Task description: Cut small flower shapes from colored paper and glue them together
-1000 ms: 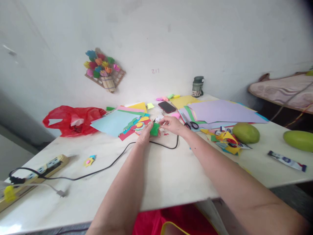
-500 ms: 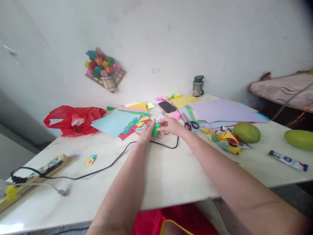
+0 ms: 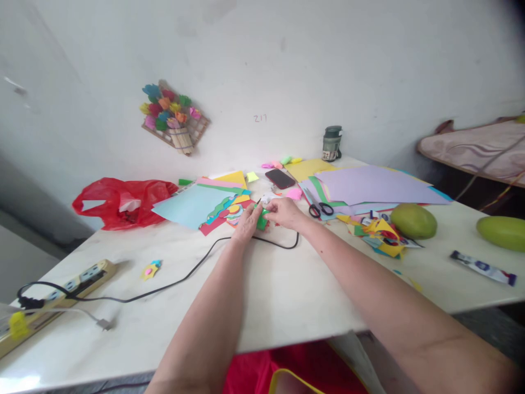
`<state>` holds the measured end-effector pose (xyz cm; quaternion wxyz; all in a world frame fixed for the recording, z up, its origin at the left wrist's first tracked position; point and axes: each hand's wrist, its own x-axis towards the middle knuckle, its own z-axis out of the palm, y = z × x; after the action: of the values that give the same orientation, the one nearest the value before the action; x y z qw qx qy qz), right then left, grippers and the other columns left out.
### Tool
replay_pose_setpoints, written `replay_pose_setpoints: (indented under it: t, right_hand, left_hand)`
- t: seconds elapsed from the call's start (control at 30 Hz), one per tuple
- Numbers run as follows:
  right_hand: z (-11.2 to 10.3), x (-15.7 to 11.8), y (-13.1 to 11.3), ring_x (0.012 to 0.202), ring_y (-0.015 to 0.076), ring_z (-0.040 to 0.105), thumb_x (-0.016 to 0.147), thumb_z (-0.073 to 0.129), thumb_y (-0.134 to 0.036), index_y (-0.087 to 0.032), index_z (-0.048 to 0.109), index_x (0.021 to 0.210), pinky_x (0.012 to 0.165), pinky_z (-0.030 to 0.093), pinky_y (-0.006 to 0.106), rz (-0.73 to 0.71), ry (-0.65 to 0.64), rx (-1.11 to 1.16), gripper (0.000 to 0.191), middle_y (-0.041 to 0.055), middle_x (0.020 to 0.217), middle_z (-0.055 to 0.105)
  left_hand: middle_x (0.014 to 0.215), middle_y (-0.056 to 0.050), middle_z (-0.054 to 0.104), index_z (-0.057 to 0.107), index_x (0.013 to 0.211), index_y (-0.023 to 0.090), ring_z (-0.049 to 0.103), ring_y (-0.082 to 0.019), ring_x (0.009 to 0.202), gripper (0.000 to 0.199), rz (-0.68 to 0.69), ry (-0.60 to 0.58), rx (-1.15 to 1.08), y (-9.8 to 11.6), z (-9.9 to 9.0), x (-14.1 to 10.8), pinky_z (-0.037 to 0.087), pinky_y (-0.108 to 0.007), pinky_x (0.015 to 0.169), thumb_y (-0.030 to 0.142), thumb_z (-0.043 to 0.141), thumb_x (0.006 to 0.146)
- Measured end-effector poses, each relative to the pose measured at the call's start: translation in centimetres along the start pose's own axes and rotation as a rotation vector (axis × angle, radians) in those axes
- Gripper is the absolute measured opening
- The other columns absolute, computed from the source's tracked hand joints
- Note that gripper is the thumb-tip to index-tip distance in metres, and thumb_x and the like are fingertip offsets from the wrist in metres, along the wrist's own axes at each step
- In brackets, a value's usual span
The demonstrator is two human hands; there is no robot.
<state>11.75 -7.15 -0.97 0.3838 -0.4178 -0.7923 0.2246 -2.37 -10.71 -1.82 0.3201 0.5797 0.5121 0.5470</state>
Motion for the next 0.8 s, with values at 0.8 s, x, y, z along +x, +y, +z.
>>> replay_pose_setpoints:
  t: [0.8]
  right_hand:
    - [0.4, -0.2, -0.5, 0.038, 0.0072, 0.048, 0.071, 0.068, -0.015, -0.014, 0.064, 0.074, 0.039, 0.043, 0.02, 0.228, -0.036, 0.263, 0.005, -0.0022, 0.056, 0.058]
  left_hand:
    - [0.071, 0.0, 0.058, 0.059, 0.08, 0.016, 0.053, -0.012, 0.065, 0.042, -0.059, -0.054, -0.196, -1.1, -0.6, 0.0, 0.042, -0.023, 0.06, 0.053, 0.072, 0.066]
